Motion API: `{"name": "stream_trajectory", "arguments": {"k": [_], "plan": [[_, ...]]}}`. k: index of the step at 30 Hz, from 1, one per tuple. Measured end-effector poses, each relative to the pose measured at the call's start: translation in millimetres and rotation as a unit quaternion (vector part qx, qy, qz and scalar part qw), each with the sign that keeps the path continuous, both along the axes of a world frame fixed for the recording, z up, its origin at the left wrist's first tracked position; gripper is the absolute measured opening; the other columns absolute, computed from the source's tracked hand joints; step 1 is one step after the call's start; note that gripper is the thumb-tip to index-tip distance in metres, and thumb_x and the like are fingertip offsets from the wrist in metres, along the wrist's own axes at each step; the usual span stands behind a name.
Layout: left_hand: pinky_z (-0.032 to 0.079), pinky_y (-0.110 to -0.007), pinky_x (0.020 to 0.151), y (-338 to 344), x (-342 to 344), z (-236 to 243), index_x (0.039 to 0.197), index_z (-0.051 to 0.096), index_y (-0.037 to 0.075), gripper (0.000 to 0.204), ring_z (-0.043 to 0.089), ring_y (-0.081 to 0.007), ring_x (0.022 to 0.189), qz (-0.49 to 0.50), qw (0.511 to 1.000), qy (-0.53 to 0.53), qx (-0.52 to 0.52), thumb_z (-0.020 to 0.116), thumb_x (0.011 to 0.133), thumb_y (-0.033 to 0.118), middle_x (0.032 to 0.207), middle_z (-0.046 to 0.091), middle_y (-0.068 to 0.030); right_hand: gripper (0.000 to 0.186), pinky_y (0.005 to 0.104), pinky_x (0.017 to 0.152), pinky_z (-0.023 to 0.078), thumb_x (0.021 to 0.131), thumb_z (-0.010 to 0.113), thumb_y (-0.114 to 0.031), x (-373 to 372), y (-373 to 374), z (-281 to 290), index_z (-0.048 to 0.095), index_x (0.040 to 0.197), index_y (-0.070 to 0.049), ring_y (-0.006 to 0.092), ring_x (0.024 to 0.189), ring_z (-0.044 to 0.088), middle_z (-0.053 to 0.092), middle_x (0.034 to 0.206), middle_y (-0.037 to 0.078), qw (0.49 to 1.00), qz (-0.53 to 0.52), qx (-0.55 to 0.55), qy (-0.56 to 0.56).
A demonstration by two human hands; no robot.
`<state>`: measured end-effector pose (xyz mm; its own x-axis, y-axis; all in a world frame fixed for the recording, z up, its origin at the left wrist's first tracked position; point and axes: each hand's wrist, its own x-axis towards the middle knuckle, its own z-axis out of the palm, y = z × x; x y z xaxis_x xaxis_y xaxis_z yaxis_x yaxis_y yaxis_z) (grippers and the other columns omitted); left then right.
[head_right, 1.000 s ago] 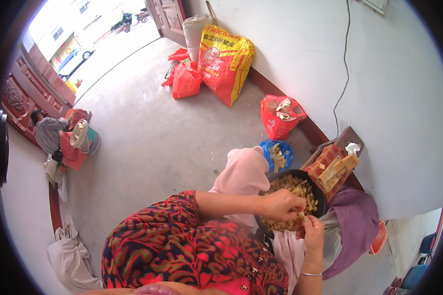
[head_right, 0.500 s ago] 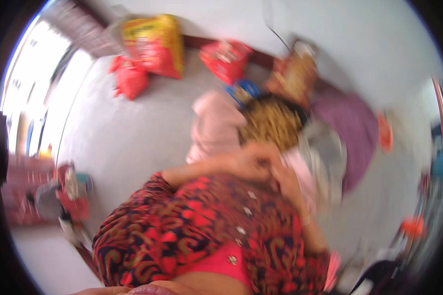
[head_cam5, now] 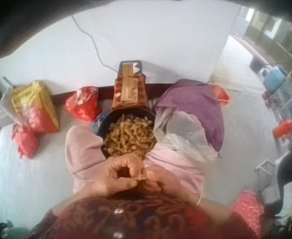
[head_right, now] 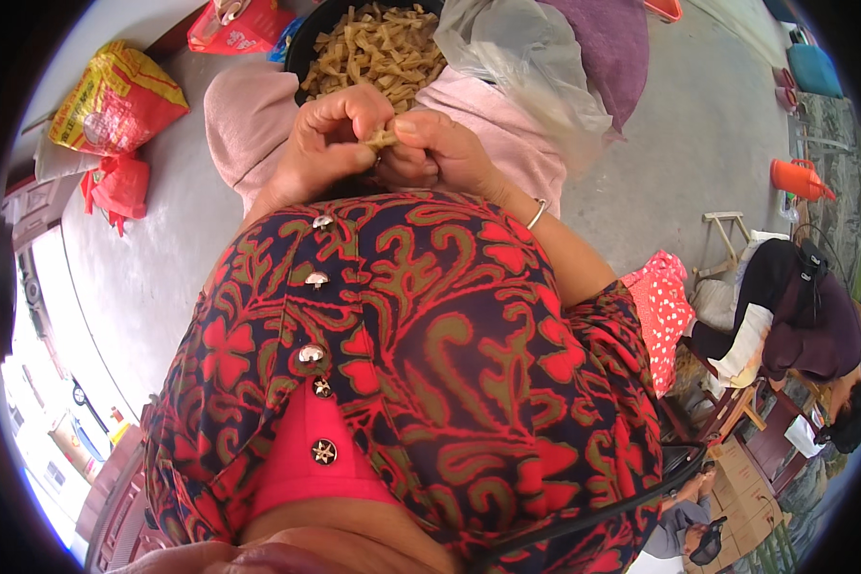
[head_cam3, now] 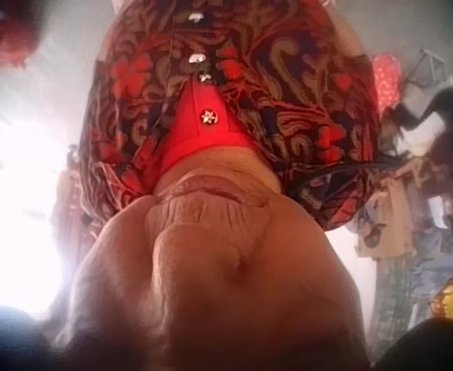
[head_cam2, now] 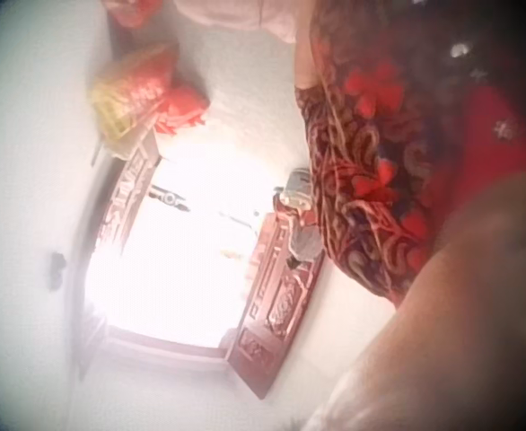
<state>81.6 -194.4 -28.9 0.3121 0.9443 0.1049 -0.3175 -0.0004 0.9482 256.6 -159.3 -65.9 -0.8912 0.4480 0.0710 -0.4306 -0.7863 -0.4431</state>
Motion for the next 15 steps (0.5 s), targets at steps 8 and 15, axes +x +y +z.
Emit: {"name": "stream_trajectory", "arguments": {"k": [8, 15], "plan": [[0.046, -0.027, 0.067, 12.1, -10.9, 3.7, 0.106, 0.053, 0.003, 0.033, 0.056, -0.0144, 0.077, -0.034, 0.943, -0.186, -0.275, 0.050, 0.094, 0.034, 0.096, 0.059, -0.0054, 0.036, 0.0231, 0.039, 0.024, 0.098, 0.046, -0.028, 2.1, 12.3, 5.6, 0.045, 0.067, -0.009, 0.0075, 0.042, 0.026, 0.033, 0.051, -0.003, 0.995, -0.023, -0.035, -0.087], [0.041, -0.020, 0.069, 16.3, 11.6, 14.5, 0.089, 0.053, 0.006, 0.024, 0.049, -0.0048, 0.079, -0.022, 0.989, 0.040, -0.143, 0.062, 0.074, -0.010, 0.086, 0.052, 0.0034, 0.032, 0.0237, 0.037, 0.024, 0.094, 0.051, -0.023, 16.4, 13.3, 19.5, 0.050, 0.066, -0.008, 0.0077, 0.040, 0.030, 0.035, 0.050, -0.004, 0.983, -0.021, -0.027, -0.180]]}}
